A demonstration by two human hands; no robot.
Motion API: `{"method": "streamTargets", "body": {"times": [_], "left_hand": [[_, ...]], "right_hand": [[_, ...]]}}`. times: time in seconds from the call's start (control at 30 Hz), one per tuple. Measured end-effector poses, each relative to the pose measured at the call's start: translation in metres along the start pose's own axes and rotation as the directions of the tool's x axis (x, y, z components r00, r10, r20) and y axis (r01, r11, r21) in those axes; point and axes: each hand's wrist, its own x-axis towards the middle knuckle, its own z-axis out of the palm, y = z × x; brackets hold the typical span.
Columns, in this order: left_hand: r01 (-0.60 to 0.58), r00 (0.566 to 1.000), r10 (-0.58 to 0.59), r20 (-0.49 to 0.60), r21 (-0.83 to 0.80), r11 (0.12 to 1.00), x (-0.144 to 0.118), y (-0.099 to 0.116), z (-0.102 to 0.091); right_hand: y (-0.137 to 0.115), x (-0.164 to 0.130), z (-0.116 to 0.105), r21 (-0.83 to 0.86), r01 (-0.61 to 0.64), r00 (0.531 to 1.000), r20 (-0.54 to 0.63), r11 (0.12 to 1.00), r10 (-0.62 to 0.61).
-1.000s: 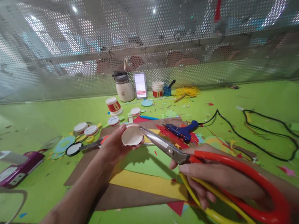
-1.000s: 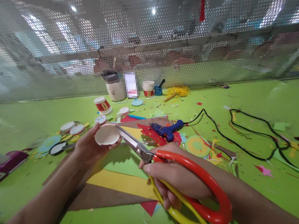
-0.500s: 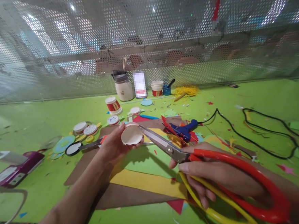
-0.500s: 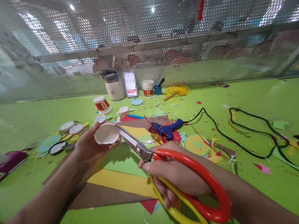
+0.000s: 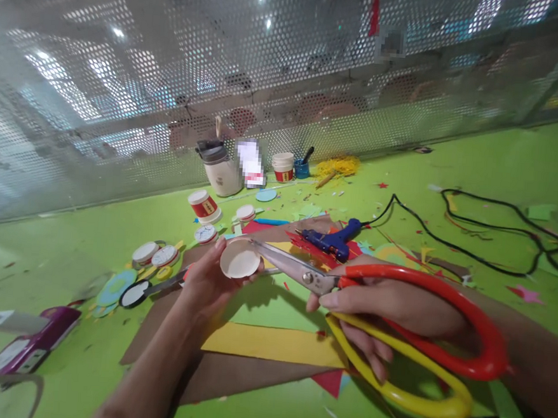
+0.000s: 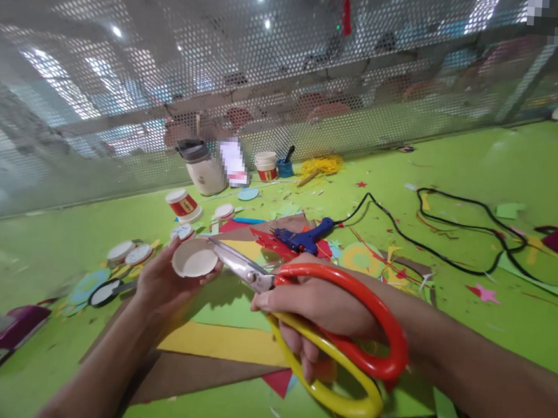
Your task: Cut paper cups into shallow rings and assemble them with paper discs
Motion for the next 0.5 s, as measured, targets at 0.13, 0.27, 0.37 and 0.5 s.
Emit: {"method": "streamTargets", "body": {"times": [0.13, 0.27, 0.37, 0.5], "left_hand": [[0.007, 1.0, -0.007, -0.013, 0.014, 1.0, 0.0008, -0.0006, 0.0011], [0.018, 1.0, -0.018, -0.015, 0.022, 1.0, 0.0008, 0.0011, 0.0031], [0.02, 1.0, -0.019, -0.019, 0.026, 0.999, 0.0001, 0.0022, 0.0036], [0.018, 0.999, -0.017, -0.042, 0.038, 0.999, 0.0002, 0.0018, 0.0]], "right_hand": [[-0.0049, 0.0003, 0.0011, -0.009, -0.03, 1.0, 0.006, 1.0, 0.03], [-0.0084, 0.0003, 0.0019, -0.025, -0.035, 0.998, 0.042, 0.999, 0.036], [-0.0043, 0.001, 0.0001, -0.013, -0.032, 0.999, 0.027, 0.999, 0.032], [-0.0003, 0.0003, -0.0014, 0.019, -0.01, 1.0, -0.001, 1.0, 0.01]]}}
